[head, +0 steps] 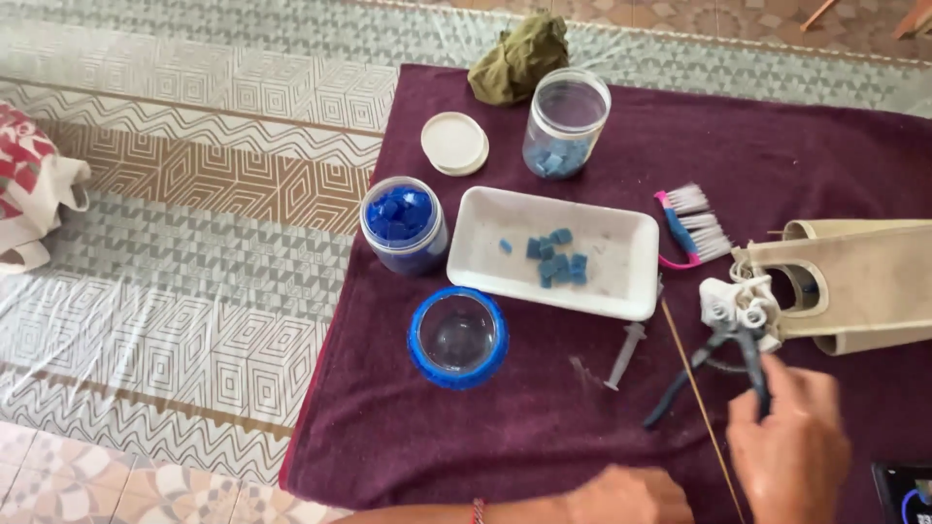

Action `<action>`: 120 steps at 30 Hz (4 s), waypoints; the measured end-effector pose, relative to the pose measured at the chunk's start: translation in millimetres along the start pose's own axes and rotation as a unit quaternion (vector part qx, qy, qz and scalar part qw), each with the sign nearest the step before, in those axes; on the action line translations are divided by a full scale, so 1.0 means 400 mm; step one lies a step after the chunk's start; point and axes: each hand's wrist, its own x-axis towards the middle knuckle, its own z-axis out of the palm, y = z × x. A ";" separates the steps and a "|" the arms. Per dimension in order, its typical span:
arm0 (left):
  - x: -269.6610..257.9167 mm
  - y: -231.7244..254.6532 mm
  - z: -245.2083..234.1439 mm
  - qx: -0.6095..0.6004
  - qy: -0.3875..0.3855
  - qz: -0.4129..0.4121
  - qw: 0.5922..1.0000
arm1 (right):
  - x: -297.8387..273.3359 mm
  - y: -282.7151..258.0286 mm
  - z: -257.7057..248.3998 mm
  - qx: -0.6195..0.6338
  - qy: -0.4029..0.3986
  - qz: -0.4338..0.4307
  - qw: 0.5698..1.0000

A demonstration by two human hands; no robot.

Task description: Cutting small blue mosaic tiles into smaller pieces using a mosaic nipper tool over a white tray.

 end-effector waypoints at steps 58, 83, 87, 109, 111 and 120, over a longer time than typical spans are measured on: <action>0.207 -0.118 -0.449 0.216 0.198 -0.179 0.939 | 0.351 -0.154 0.107 0.639 -0.373 0.162 0.653; 0.282 -0.079 -0.322 0.365 0.189 -0.216 0.886 | 0.384 -0.121 0.025 0.572 -0.344 0.100 0.738; 0.293 -0.100 -0.236 0.297 0.188 -0.251 0.902 | 0.378 -0.121 0.015 0.594 -0.330 0.054 0.732; 0.172 -0.127 -0.394 0.461 0.177 -0.156 0.856 | 0.363 -0.134 0.032 0.571 -0.393 0.075 0.717; 0.171 -0.113 -0.401 0.332 0.157 -0.238 0.899 | 0.366 -0.140 0.028 0.583 -0.398 0.123 0.697; 0.283 -0.284 -0.458 0.408 0.222 -0.363 0.808 | 0.362 -0.146 0.041 0.585 -0.418 0.142 0.680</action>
